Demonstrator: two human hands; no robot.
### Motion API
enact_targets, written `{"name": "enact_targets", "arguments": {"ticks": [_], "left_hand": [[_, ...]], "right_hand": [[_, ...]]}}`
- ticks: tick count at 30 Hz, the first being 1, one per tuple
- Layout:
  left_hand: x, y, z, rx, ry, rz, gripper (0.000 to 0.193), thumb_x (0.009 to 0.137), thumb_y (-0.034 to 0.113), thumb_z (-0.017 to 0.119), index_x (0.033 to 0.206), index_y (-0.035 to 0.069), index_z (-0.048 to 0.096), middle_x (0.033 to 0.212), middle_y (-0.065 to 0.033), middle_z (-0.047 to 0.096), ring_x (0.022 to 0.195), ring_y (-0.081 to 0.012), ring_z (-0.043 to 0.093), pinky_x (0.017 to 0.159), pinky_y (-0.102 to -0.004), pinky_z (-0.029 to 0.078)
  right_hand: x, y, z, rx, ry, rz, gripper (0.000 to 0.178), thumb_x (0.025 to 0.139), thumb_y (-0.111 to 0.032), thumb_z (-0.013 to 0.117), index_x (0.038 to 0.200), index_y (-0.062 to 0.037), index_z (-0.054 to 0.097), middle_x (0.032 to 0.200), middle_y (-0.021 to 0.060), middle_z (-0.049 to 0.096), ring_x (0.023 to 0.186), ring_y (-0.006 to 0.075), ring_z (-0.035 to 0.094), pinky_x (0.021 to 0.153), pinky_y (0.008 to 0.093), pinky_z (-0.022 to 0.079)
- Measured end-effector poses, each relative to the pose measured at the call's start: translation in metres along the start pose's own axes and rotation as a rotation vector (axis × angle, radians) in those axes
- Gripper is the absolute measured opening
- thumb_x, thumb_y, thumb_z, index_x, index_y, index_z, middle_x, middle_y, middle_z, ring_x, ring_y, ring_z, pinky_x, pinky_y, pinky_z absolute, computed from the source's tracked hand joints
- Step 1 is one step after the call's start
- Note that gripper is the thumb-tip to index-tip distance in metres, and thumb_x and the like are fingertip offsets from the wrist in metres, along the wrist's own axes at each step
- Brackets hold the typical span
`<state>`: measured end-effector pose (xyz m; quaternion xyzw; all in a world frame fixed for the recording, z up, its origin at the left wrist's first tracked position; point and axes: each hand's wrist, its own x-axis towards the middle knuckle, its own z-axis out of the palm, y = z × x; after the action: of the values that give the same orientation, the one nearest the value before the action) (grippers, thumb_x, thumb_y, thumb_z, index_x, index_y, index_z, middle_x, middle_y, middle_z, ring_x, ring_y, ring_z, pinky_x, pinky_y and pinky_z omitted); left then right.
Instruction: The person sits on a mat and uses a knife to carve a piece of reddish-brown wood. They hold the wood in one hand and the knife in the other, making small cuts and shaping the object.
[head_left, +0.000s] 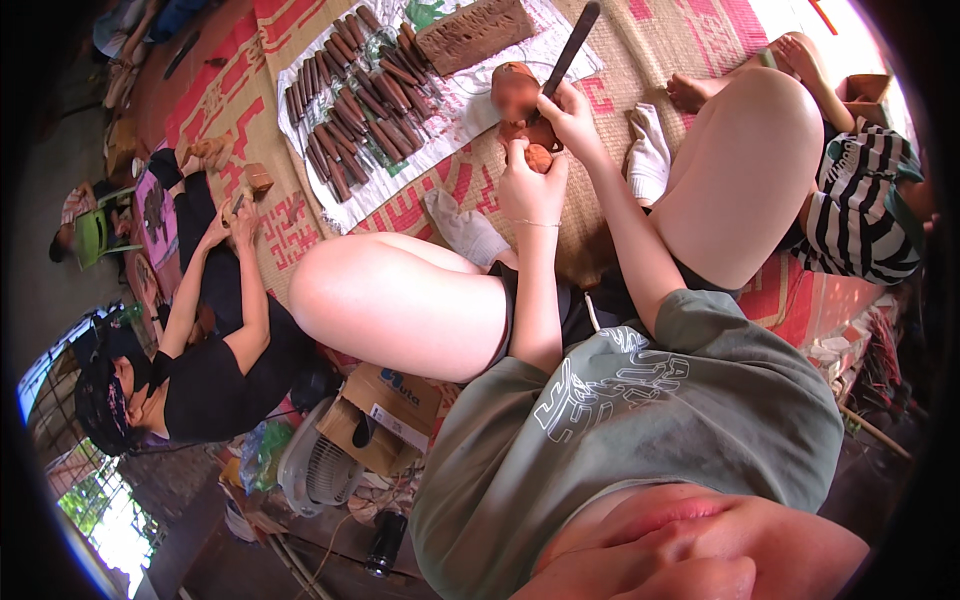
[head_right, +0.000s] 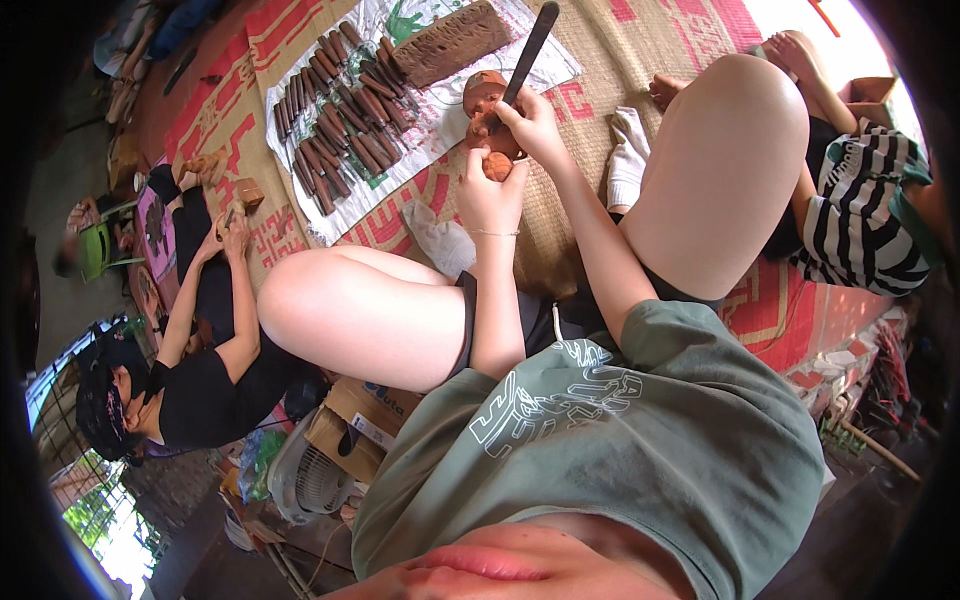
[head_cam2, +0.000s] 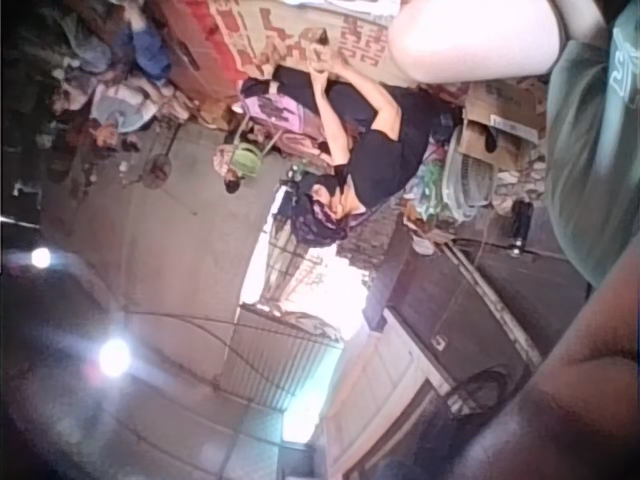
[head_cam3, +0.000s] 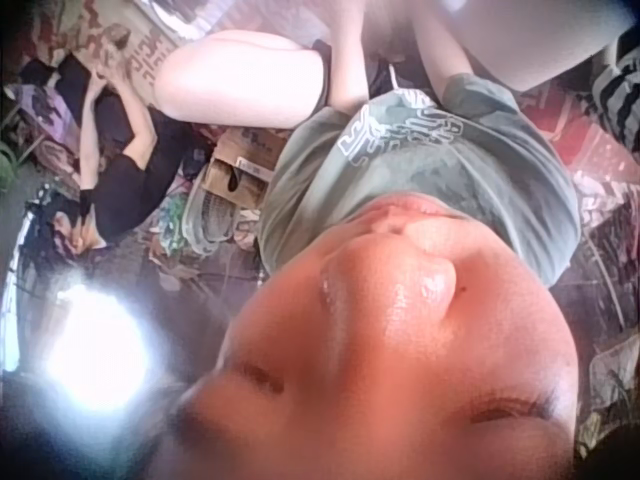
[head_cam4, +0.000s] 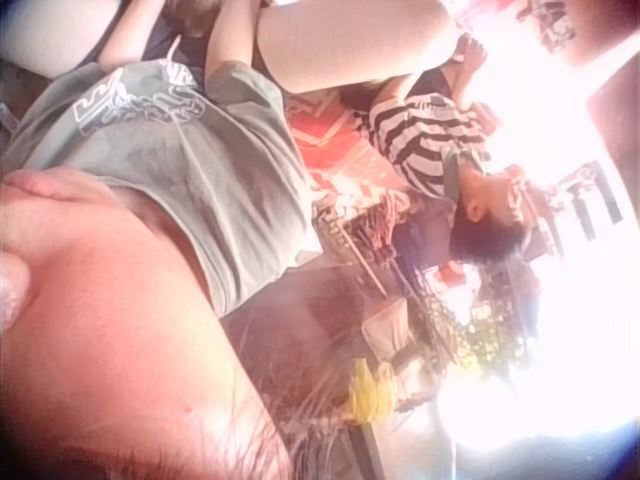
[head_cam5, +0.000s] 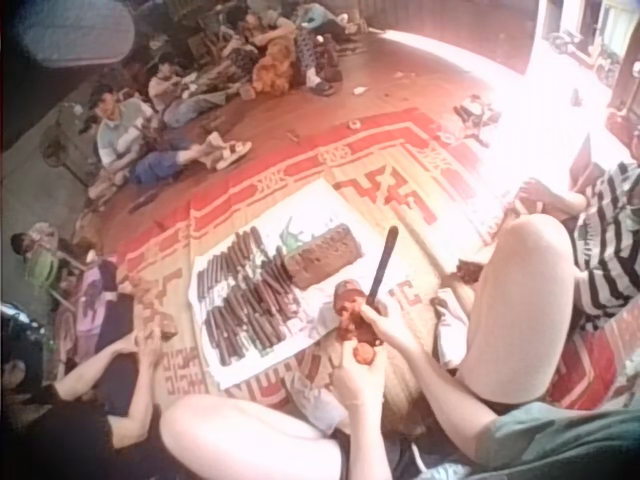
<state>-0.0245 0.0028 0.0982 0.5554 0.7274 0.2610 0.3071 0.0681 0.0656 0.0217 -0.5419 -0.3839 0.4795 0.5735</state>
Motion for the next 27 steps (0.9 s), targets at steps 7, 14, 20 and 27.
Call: {"name": "enact_targets", "arguments": {"ticks": [7, 14, 20, 27], "left_hand": [[0.006, -0.005, 0.004, -0.036, 0.015, 0.025, 0.045, 0.061, 0.029, 0.069, 0.095, 0.003, 0.056, 0.084, -0.0211, 0.061, 0.08, -0.0361, 0.06, 0.067, -0.0407, 0.047], [0.001, -0.004, -0.001, -0.031, 0.011, -0.006, 0.045, 0.061, 0.03, 0.068, 0.095, 0.004, 0.056, 0.083, -0.0212, 0.061, 0.079, -0.0364, 0.06, 0.067, -0.0412, 0.047], [0.003, -0.003, 0.003, -0.03, 0.013, 0.015, 0.045, 0.061, 0.03, 0.068, 0.095, 0.003, 0.056, 0.083, -0.0209, 0.062, 0.079, -0.0361, 0.06, 0.067, -0.0412, 0.047], [0.001, -0.003, -0.001, -0.026, 0.001, -0.008, 0.045, 0.061, 0.031, 0.069, 0.095, 0.004, 0.056, 0.083, -0.0206, 0.062, 0.079, -0.0362, 0.06, 0.066, -0.0412, 0.047]], "right_hand": [[0.002, 0.005, 0.0, -0.164, 0.092, -0.013, 0.015, 0.079, -0.006, 0.058, 0.092, 0.0019, 0.057, 0.077, 0.005, 0.061, 0.072, 0.009, 0.056, 0.066, 0.0242, 0.045], [0.001, 0.005, 0.003, 0.058, -0.027, -0.026, 0.018, 0.08, -0.007, 0.058, 0.096, 0.0019, 0.054, 0.08, 0.0016, 0.06, 0.072, 0.008, 0.054, 0.064, 0.0232, 0.044], [-0.001, 0.001, 0.0, -0.168, 0.073, 0.012, 0.019, 0.081, -0.006, 0.057, 0.098, 0.0021, 0.054, 0.082, 0.0022, 0.06, 0.074, 0.0081, 0.054, 0.066, 0.0234, 0.044], [0.002, 0.01, -0.001, 0.11, -0.058, -0.013, 0.017, 0.081, -0.006, 0.058, 0.095, 0.002, 0.055, 0.083, 0.0025, 0.061, 0.072, 0.0081, 0.054, 0.064, 0.0237, 0.044]]}}
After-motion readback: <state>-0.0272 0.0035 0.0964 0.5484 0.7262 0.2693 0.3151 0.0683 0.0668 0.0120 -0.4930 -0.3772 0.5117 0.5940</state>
